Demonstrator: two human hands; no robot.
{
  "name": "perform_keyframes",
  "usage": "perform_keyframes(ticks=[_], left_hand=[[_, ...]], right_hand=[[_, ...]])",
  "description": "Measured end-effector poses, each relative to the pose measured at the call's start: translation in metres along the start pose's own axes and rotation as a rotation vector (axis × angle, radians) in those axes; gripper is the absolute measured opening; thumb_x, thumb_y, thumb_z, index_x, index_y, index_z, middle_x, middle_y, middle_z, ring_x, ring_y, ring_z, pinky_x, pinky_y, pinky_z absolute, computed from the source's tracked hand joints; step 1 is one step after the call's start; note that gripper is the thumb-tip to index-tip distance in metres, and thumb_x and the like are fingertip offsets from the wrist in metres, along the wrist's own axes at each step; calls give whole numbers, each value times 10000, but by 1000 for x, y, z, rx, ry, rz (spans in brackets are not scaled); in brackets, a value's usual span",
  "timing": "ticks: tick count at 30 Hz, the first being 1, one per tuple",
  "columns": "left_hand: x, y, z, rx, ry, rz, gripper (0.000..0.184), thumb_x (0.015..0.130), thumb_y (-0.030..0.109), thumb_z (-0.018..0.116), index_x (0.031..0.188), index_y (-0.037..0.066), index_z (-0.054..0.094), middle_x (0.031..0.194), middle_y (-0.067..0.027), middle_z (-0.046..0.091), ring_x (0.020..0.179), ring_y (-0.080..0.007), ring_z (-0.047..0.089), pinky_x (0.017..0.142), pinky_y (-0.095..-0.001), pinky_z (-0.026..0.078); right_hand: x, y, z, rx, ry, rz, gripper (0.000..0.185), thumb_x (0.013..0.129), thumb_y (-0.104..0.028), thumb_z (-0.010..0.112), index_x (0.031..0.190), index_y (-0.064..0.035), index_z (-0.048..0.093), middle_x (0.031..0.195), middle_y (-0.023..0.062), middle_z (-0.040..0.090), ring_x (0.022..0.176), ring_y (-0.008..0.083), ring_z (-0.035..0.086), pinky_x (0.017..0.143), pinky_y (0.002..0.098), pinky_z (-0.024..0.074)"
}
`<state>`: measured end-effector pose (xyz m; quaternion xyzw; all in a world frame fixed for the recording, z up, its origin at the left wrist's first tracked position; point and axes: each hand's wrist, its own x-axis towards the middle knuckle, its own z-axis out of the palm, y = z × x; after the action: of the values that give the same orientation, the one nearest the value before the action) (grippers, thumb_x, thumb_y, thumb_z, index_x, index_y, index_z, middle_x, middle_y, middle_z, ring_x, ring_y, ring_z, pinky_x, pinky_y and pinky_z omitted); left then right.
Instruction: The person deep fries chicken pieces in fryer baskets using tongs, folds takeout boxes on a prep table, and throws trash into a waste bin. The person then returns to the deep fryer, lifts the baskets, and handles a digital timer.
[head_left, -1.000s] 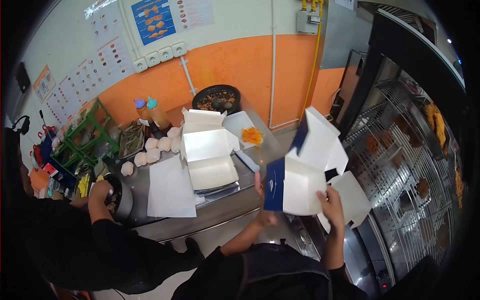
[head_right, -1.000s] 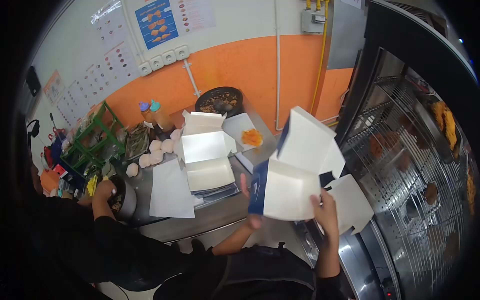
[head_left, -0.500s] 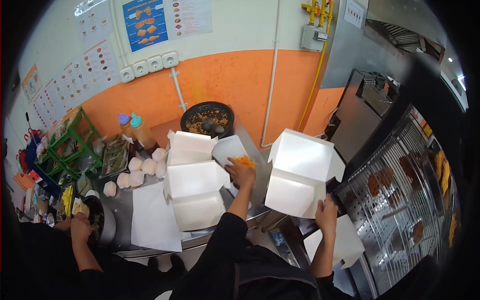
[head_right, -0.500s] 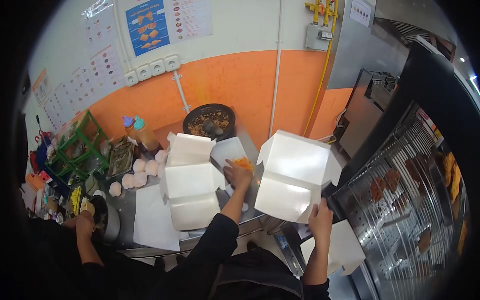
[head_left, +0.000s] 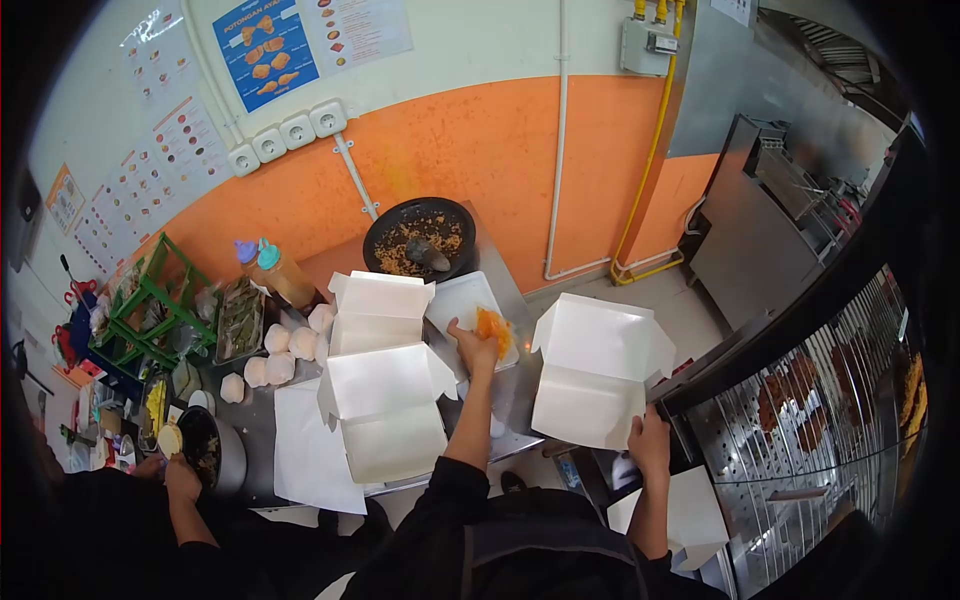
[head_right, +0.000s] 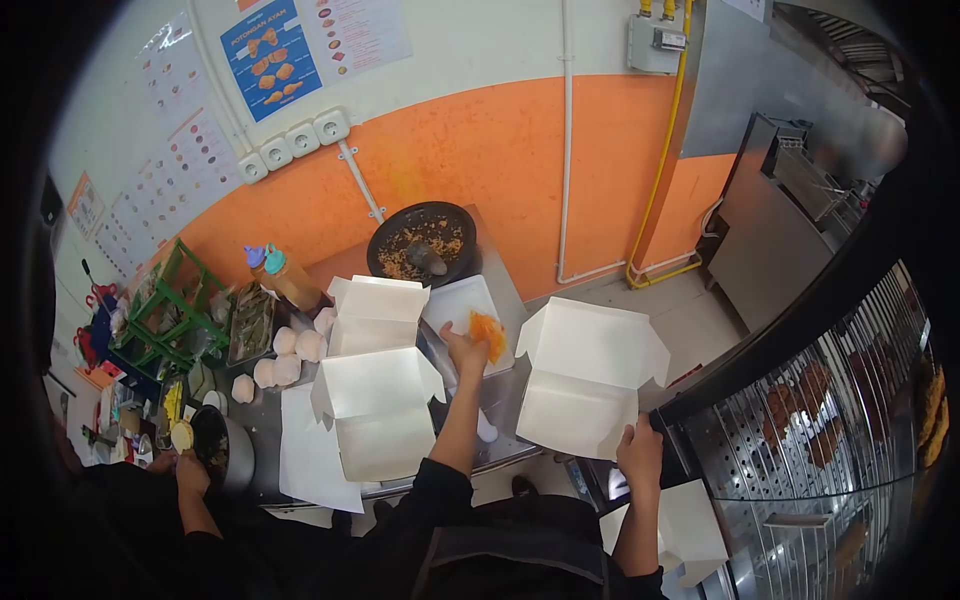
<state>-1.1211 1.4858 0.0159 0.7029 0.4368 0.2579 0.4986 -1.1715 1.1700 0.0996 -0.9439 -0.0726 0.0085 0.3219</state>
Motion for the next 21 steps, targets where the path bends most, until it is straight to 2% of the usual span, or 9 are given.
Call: perform_keyframes(ticks=[5,7,8,9,11,12,14,17,21], left_hand=[[29,17,-8,-346,107,186,752,613,95,754,1229,15,328,871,-154,619,801,-256,616,716,-332,489],[46,11,-2,-299,-100,58,559,612,60,754,1105,-38,510,905,-169,630,753,-199,616,684,-304,493],[49,8,1,-300,-245,70,512,562,93,794,1004,-66,592,879,-187,635,704,-199,620,647,-315,494],[50,4,3,-301,-245,77,512,562,93,794,1004,-66,592,879,-187,635,704,-199,620,647,-315,494],[49,1,8,211,-316,-56,467,548,111,796,942,-49,603,993,-236,584,801,-288,624,723,-343,503],[44,1,10,212,-321,-50,467,548,111,796,942,-49,603,993,-236,584,801,-288,624,723,-343,503],[31,4,12,455,-145,29,424,567,131,781,915,-44,613,1089,-253,513,871,-348,603,765,-359,501],[17,17,5,646,-140,-6,439,599,179,769,948,-30,605,1138,-238,458,953,-380,569,831,-400,475],[12,13,10,849,-59,67,405,663,202,724,998,12,600,1131,-214,473,995,-388,551,880,-443,436]], right_hand=[[8,2,2,-10,-55,41,262,821,-64,487,1059,45,484,838,297,589,843,463,558,749,515,436],[13,8,7,-17,-16,40,293,831,-76,481,1099,45,471,907,297,586,888,465,544,792,506,422],[13,9,7,-14,-13,38,293,831,-76,481,1099,45,471,907,297,586,888,465,544,792,506,422],[14,9,6,6,-29,41,311,836,-83,478,1119,46,462,931,296,582,903,465,537,807,500,416],[16,11,5,28,-34,47,329,840,-90,474,1139,46,452,954,295,578,917,466,530,822,495,410],[17,12,5,4,-41,42,329,841,-90,473,1139,46,451,951,293,580,915,467,531,821,493,412],[17,15,4,-23,-48,44,328,841,-89,471,1140,46,451,949,291,582,913,468,532,819,492,414],[19,18,7,-33,-48,71,323,836,-85,474,1130,47,452,940,283,586,910,461,536,815,497,413],[22,18,7,5,-47,40,278,825,-82,482,1078,34,467,924,277,587,891,458,542,789,511,415]])
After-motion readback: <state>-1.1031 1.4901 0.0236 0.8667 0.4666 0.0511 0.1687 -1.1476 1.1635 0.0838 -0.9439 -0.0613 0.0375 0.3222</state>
